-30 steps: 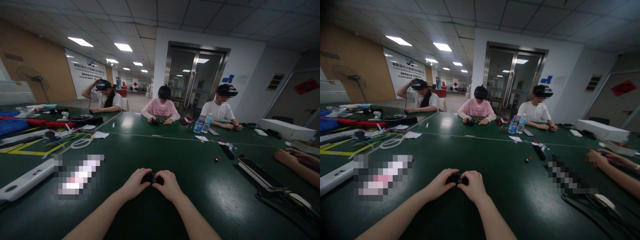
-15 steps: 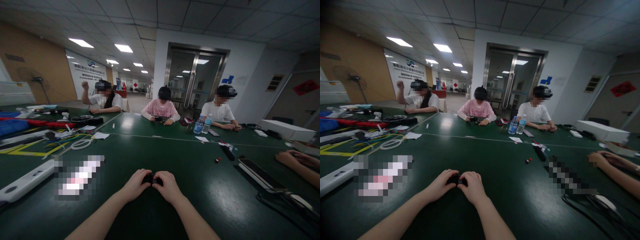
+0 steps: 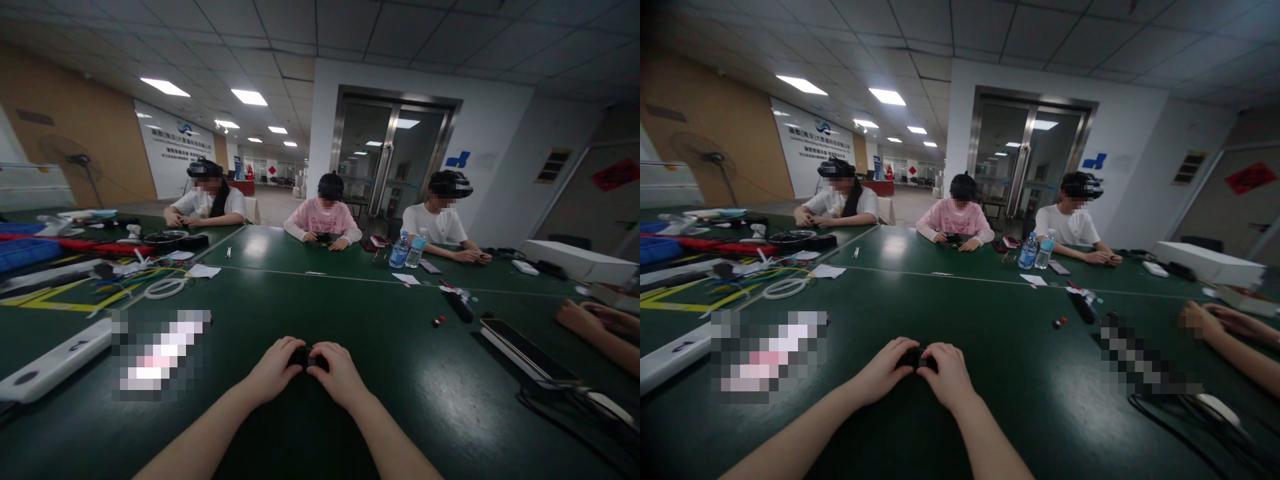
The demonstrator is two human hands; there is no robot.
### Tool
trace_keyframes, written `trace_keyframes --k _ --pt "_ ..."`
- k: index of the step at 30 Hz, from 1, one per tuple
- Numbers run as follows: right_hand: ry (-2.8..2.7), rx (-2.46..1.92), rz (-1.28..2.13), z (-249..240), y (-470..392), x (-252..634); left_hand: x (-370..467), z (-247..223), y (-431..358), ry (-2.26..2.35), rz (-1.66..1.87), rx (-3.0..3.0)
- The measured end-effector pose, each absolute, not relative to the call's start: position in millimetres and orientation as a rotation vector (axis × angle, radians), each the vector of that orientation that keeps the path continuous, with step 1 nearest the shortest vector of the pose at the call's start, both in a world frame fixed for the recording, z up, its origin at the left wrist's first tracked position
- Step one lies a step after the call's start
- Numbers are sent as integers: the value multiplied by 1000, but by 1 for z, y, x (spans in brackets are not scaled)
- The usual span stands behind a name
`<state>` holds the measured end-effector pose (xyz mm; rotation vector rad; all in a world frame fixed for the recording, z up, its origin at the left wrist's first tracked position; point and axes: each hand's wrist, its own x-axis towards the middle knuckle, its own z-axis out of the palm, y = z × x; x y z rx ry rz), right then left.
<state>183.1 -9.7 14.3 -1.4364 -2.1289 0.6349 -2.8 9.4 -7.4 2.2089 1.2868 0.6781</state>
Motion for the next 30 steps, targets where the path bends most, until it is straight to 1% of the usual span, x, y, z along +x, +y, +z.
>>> trace_keyframes --k 13,30 --pt "-2158 -1411 602 11 -7 184 0 1 7 1301 627 2208" --pt "-1973 -1442 749 13 -6 192 -2 3 5 1295 627 2161"
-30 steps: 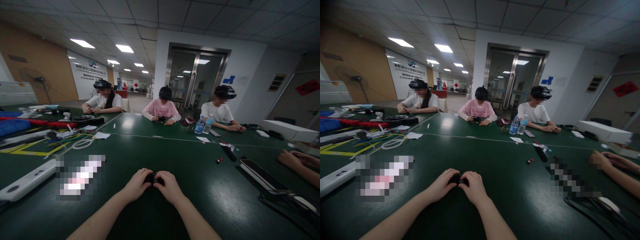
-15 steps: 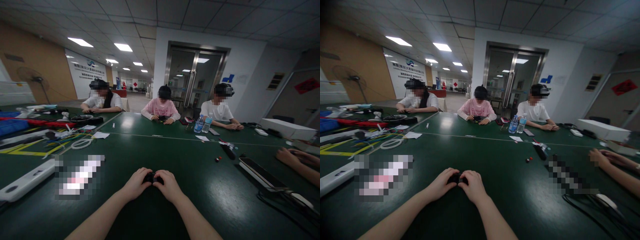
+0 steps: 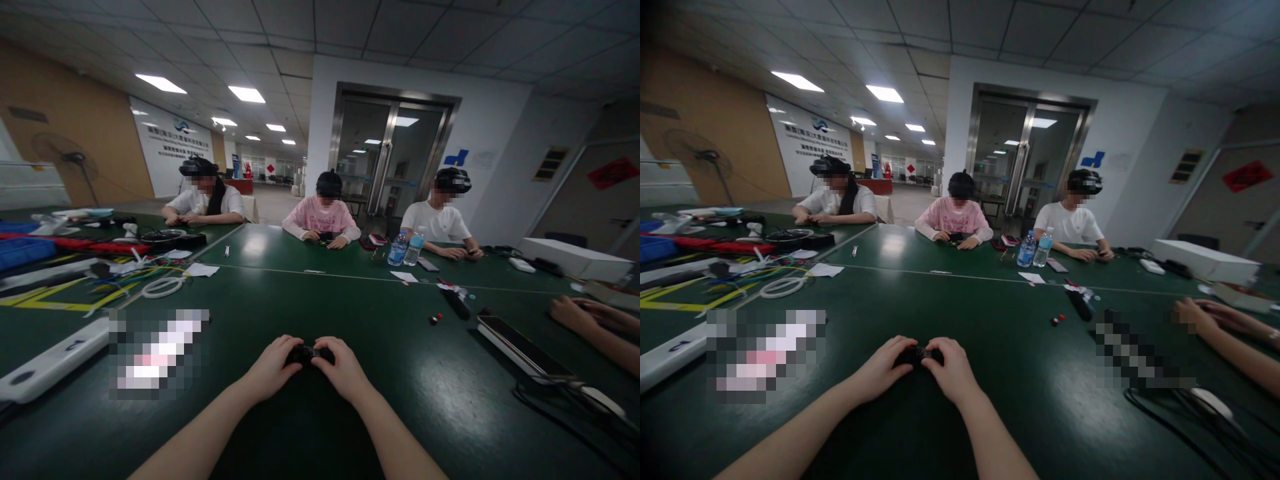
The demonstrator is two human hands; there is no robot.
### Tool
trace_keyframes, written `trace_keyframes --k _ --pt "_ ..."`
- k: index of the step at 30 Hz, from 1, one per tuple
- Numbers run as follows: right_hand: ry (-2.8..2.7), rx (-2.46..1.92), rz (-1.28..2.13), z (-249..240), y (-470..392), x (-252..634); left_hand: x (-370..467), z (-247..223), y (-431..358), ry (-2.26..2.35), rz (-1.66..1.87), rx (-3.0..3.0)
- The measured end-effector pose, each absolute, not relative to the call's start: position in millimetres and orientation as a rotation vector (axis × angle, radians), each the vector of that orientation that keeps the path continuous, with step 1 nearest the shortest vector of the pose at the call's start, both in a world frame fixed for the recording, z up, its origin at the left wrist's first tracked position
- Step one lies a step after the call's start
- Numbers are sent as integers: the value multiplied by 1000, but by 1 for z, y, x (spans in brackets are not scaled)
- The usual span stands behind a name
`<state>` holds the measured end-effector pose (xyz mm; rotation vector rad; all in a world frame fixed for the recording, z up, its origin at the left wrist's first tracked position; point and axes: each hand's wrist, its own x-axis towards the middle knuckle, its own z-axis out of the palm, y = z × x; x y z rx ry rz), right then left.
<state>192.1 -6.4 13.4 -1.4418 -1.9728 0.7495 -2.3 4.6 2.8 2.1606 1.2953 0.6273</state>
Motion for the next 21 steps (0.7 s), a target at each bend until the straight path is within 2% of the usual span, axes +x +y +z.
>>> trace_keyframes --k 21 --pt "-1675 -1330 722 10 4 234 -5 2 4 1302 596 2089"
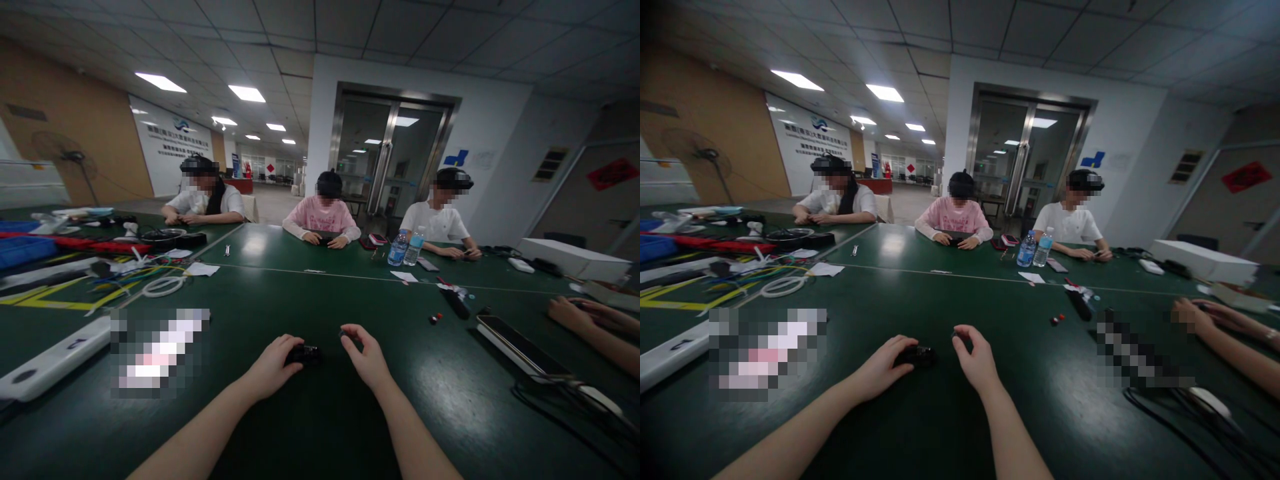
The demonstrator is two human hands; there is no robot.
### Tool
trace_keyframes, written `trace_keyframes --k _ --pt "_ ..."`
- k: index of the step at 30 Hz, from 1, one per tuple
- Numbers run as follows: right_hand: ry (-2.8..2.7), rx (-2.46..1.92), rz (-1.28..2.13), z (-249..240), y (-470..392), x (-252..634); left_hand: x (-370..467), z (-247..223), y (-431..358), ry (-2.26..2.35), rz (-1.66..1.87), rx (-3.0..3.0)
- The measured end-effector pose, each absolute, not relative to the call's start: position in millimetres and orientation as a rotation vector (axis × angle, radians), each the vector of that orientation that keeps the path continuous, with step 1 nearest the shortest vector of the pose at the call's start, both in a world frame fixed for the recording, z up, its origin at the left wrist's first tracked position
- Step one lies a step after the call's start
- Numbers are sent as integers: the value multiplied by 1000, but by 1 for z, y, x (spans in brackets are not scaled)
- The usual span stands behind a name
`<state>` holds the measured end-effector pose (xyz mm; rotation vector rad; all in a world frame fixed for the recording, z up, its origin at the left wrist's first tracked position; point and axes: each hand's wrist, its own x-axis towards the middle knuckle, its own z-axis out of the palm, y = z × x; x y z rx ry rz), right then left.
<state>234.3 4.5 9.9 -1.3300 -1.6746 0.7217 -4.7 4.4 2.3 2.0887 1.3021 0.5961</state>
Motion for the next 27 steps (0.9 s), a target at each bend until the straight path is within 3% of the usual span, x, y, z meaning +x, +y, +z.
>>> trace_keyframes --k 27 --pt "-1539 -1189 566 16 8 247 -6 7 2 1311 578 2065"
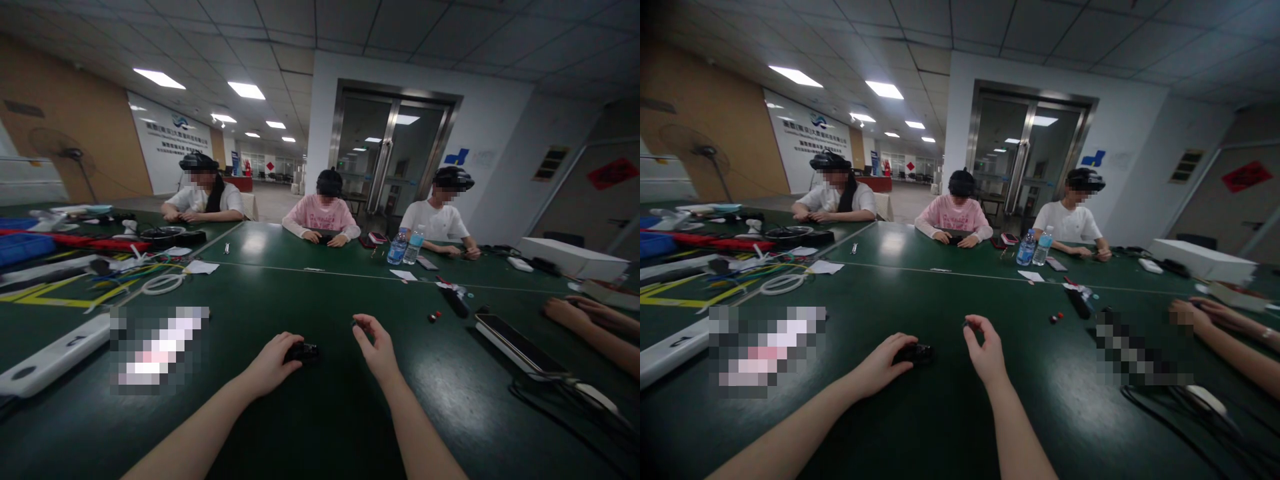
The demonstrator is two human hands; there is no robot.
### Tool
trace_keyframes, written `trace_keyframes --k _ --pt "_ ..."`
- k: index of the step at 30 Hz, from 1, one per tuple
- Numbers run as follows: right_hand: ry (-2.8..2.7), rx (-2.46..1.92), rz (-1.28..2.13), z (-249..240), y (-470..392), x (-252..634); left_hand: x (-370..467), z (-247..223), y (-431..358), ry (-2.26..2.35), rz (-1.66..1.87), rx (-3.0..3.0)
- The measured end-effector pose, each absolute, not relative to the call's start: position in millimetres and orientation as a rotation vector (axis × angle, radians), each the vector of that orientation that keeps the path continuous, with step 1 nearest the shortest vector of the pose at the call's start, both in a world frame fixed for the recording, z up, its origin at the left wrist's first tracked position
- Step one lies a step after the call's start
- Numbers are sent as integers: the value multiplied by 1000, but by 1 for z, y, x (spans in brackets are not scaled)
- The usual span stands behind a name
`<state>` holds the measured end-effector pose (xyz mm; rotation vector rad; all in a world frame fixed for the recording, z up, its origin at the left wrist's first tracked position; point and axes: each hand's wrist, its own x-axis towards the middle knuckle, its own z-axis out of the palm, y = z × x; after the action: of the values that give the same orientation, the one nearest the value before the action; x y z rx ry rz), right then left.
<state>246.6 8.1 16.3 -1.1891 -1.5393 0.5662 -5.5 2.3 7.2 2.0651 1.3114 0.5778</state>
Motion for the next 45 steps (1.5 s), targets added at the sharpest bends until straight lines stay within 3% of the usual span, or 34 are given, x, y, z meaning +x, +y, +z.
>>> trace_keyframes --k 25,45 --pt "-1723 -1400 691 17 2 232 -3 3 4 1295 587 2161" --pt "-1862 -1320 803 18 -4 211 -3 1 5 1299 617 2178"
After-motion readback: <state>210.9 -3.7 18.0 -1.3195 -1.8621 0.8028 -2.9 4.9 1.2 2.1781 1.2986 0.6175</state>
